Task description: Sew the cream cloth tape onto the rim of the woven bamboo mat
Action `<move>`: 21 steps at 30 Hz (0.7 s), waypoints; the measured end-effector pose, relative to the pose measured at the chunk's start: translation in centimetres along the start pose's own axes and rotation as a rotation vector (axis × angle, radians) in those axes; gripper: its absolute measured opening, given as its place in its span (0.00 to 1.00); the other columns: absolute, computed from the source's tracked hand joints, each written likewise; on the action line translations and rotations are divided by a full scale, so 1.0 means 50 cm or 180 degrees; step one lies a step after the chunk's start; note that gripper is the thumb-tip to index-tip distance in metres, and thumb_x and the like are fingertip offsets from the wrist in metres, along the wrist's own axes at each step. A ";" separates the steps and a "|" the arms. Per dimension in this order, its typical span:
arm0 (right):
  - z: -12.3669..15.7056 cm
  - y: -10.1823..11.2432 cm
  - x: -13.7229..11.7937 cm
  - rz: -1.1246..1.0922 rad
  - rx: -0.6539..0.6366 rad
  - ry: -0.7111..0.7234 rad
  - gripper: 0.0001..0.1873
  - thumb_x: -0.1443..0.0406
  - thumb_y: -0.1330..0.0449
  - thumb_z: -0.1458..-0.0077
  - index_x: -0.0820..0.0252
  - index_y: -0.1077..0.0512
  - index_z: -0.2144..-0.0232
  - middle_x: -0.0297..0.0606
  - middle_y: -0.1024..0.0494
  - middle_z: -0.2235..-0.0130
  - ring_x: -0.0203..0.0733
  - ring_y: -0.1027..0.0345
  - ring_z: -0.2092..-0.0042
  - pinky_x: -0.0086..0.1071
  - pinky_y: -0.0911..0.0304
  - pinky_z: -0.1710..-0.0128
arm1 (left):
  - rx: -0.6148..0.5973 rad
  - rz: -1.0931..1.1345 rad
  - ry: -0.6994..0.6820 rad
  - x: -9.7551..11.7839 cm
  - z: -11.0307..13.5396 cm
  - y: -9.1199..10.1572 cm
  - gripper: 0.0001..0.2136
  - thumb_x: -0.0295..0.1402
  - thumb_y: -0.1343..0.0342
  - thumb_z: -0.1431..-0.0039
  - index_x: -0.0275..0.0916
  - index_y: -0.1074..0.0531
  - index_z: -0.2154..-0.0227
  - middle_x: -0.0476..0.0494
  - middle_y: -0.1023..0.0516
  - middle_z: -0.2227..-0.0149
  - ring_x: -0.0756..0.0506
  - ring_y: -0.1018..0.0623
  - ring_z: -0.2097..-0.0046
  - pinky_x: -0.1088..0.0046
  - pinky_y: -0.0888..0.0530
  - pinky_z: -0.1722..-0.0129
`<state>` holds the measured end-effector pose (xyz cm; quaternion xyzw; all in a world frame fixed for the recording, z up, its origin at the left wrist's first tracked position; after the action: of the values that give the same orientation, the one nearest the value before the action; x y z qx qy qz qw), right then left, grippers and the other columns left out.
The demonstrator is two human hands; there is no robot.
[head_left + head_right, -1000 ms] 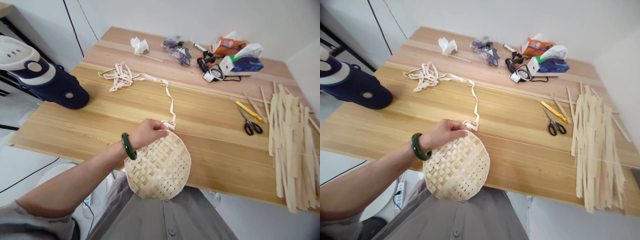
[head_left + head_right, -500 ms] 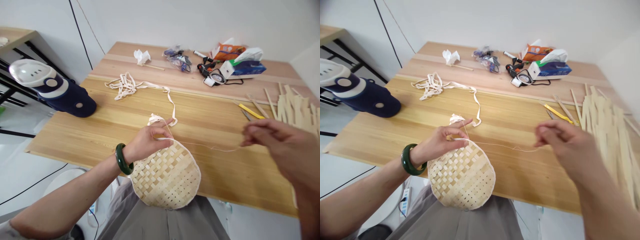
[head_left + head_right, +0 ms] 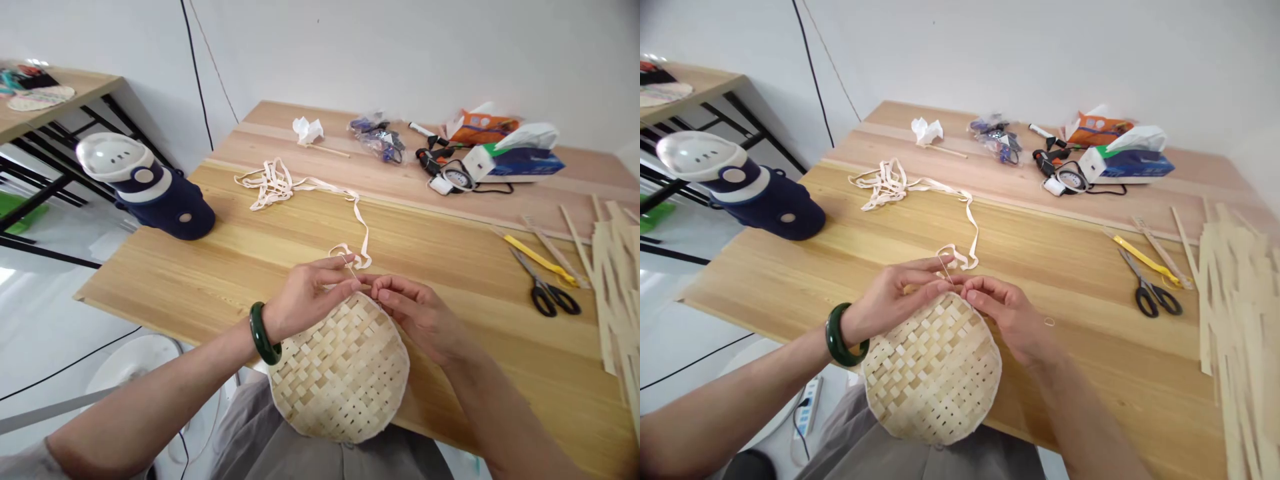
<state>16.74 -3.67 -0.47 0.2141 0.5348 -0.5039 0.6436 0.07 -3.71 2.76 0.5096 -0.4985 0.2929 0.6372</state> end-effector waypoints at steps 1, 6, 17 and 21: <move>0.000 0.000 0.007 -0.0100 0.0014 -0.0087 0.11 0.57 0.34 0.48 0.57 0.27 0.70 0.39 0.21 0.53 0.44 0.27 0.53 0.39 0.33 0.53 | 0.0169 -0.0028 0.0039 -0.004 0.001 0.012 0.13 0.40 0.46 0.36 0.42 0.18 0.62 0.43 0.21 0.47 0.42 0.26 0.42 0.67 0.32 0.42; 0.003 -0.001 0.025 -0.0390 0.0027 -0.0221 0.09 0.59 0.33 0.49 0.57 0.26 0.70 0.40 0.21 0.50 0.45 0.27 0.51 0.39 0.33 0.52 | 0.1016 -0.0616 0.0305 -0.041 -0.020 0.083 0.12 0.38 0.47 0.36 0.39 0.20 0.63 0.41 0.18 0.55 0.43 0.21 0.54 0.68 0.26 0.52; 0.018 0.013 0.024 -0.0263 0.0166 -0.0170 0.07 0.60 0.34 0.47 0.56 0.25 0.71 0.38 0.20 0.52 0.42 0.27 0.52 0.34 0.34 0.54 | -0.0440 -0.0905 -0.0207 -0.082 -0.140 0.040 0.04 0.31 0.39 0.49 0.38 0.21 0.74 0.39 0.18 0.55 0.38 0.23 0.50 0.60 0.31 0.45; 0.024 0.023 0.030 -0.0362 0.0255 -0.0219 0.07 0.60 0.33 0.48 0.56 0.24 0.71 0.38 0.20 0.53 0.42 0.27 0.53 0.33 0.34 0.55 | 0.0211 -0.0358 0.0152 -0.084 -0.152 0.093 0.10 0.35 0.43 0.45 0.35 0.20 0.70 0.44 0.17 0.68 0.45 0.21 0.63 0.70 0.26 0.59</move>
<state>18.19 -4.82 -1.71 0.1915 0.5031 -0.5677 0.6228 -2.88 5.43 0.61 0.5505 -0.4438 0.2851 0.6471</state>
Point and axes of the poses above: each hand's wrist, its own z-axis away from the middle knuckle, its own y-axis out of the back of the hand, x = y × z, the point moved 5 cm from there along -z, towards the middle knuckle
